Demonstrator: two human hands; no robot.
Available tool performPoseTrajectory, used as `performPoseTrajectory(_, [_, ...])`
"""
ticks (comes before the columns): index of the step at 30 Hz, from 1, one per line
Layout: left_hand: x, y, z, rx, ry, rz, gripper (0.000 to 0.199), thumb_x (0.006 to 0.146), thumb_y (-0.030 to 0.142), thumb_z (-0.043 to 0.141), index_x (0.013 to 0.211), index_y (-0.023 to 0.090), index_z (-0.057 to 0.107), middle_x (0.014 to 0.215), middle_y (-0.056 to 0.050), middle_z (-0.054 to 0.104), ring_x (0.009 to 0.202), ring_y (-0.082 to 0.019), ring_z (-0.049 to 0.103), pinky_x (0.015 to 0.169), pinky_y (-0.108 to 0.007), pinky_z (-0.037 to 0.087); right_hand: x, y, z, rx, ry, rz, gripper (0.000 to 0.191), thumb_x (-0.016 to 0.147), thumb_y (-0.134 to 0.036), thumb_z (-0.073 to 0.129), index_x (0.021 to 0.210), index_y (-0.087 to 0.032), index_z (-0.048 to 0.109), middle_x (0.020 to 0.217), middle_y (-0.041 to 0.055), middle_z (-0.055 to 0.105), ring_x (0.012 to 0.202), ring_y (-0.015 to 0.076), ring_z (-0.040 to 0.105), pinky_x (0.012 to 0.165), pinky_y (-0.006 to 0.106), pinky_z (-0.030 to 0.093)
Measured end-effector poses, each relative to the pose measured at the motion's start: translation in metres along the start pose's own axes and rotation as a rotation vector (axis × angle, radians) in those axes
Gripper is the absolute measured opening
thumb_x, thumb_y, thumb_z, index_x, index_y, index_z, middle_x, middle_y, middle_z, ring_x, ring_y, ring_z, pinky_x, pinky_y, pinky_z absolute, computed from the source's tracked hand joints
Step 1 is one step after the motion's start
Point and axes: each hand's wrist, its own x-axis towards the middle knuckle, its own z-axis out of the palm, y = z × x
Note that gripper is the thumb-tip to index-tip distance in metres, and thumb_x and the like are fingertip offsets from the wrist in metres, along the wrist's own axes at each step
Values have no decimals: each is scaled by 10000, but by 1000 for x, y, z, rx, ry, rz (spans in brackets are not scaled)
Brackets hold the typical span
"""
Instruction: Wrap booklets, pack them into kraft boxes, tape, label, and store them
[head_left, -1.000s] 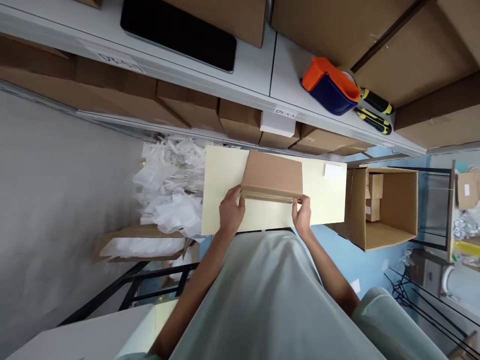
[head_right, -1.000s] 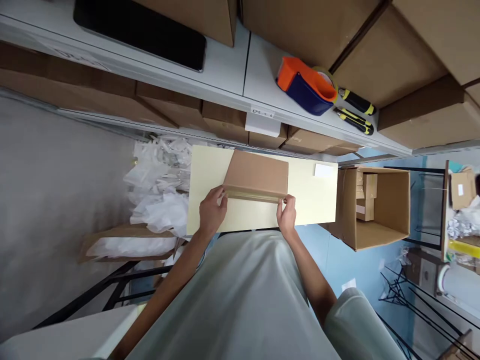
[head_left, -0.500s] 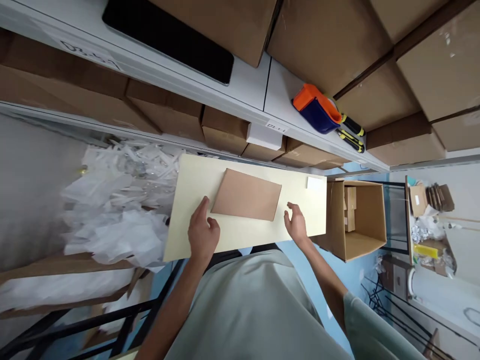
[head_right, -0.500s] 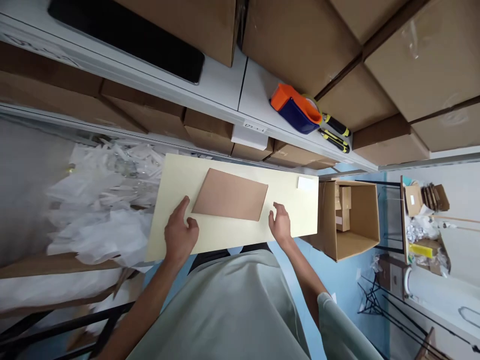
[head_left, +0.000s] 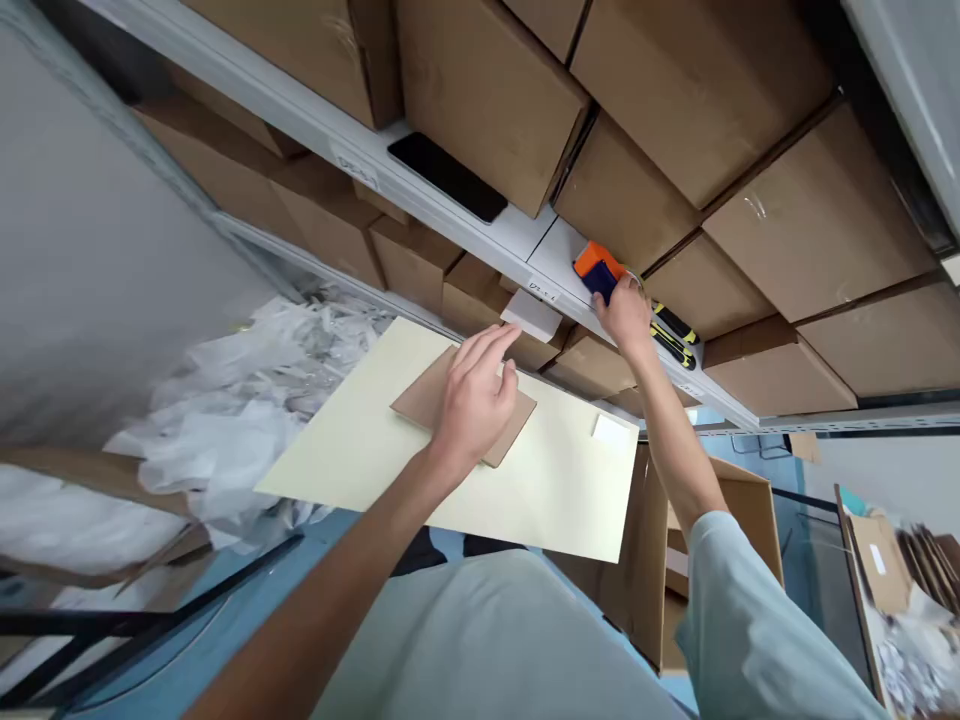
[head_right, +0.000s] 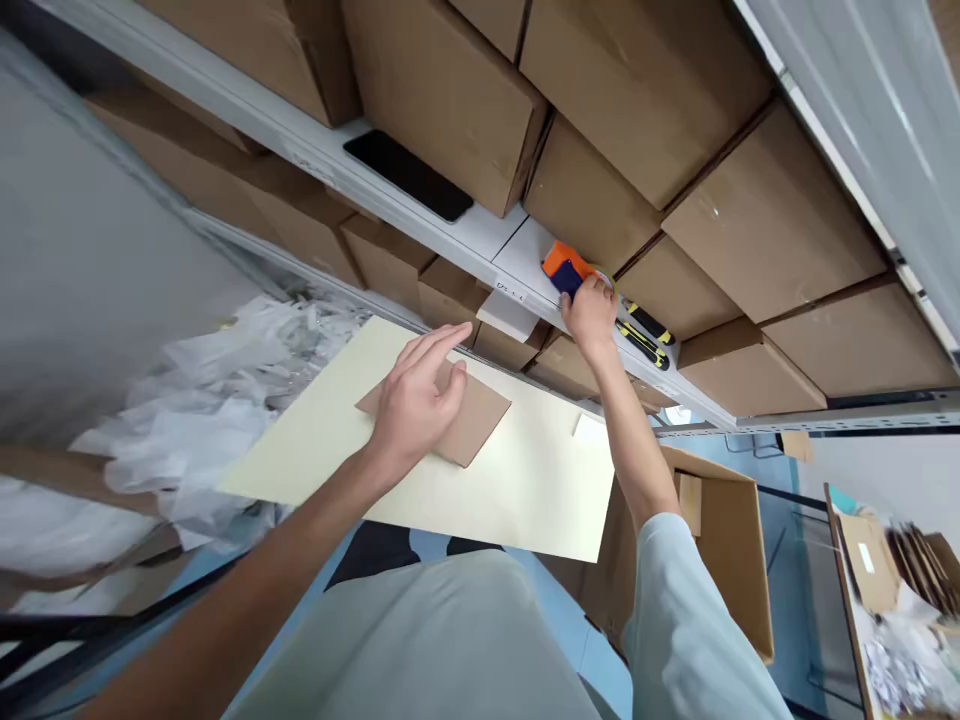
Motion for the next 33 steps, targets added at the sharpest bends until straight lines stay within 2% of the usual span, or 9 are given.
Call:
performPoseTrajectory(4, [-34,27,20,11,0,-78,462,1048,177,493,1461,230,694,1471,-92,744,1415,-277,669,1257,-523,523,27,11,3,49,-132,-27,446,1053,-276,604,1388,8,532,1298,332,710,1290,424,688,1143,593,506])
performPoseTrajectory(7, [-78,36,34,-6,-26,-156,447,1042,183,485,1423,227,714,1430,-96,761,1375,-278,693,1214,-501,555,10,19,2,168,-63,-106,464,1101,-369,577,1425,-43,518,1331,302,700,1335,424,671,1173,622,487])
performPoseTrajectory(10, [-128,47,33,-10,-15,-286,383,1072,257,509,1378,249,739,1383,-81,781,1327,-274,720,1171,-476,581,-60,24,5,471,24,-259,534,1127,-561,531,1466,-149,518,1390,237,684,1368,385,650,1172,575,513])
performPoseTrajectory(12, [-161,58,27,-3,14,-413,330,1088,331,560,1351,268,748,1358,-62,790,1297,-262,735,1143,-453,599,-130,27,15,783,-39,-322,550,1108,-643,549,1438,-204,560,1349,175,713,1318,338,672,1142,515,552])
performPoseTrajectory(16, [-214,76,21,-25,89,-605,269,1071,381,652,1287,256,750,1248,-51,811,1112,-219,785,1042,-405,652,-267,26,47,1317,-461,-204,564,1020,-705,686,1316,-226,660,1238,107,780,1155,283,737,1043,447,628])
performPoseTrajectory(20, [-250,73,28,-39,58,-679,226,1037,367,703,1215,244,766,1134,-49,823,1004,-208,794,963,-384,677,-343,18,80,1458,-684,-5,583,967,-726,739,1264,-228,678,1186,96,798,1084,264,755,998,415,646])
performPoseTrajectory(24, [-266,72,29,-25,20,-655,162,1059,324,661,1129,241,782,1084,-55,829,990,-203,792,932,-361,672,-364,14,92,1479,-737,14,607,946,-746,746,1264,-235,664,1186,93,794,1101,259,750,1017,405,638])
performPoseTrajectory(29, [-266,84,30,75,51,-580,105,1041,316,711,1080,234,761,1104,-58,820,990,-204,789,915,-349,665,-365,11,84,1517,-833,-18,631,946,-786,722,1263,-243,670,1169,94,799,1111,273,762,1055,449,638])
performPoseTrajectory(33, [-267,84,33,109,33,-533,114,1060,304,688,1108,240,770,1162,-63,818,1050,-209,794,939,-340,661,-363,12,86,1571,-887,-9,615,895,-808,771,1144,-247,733,1048,69,822,1066,289,788,1016,468,661])
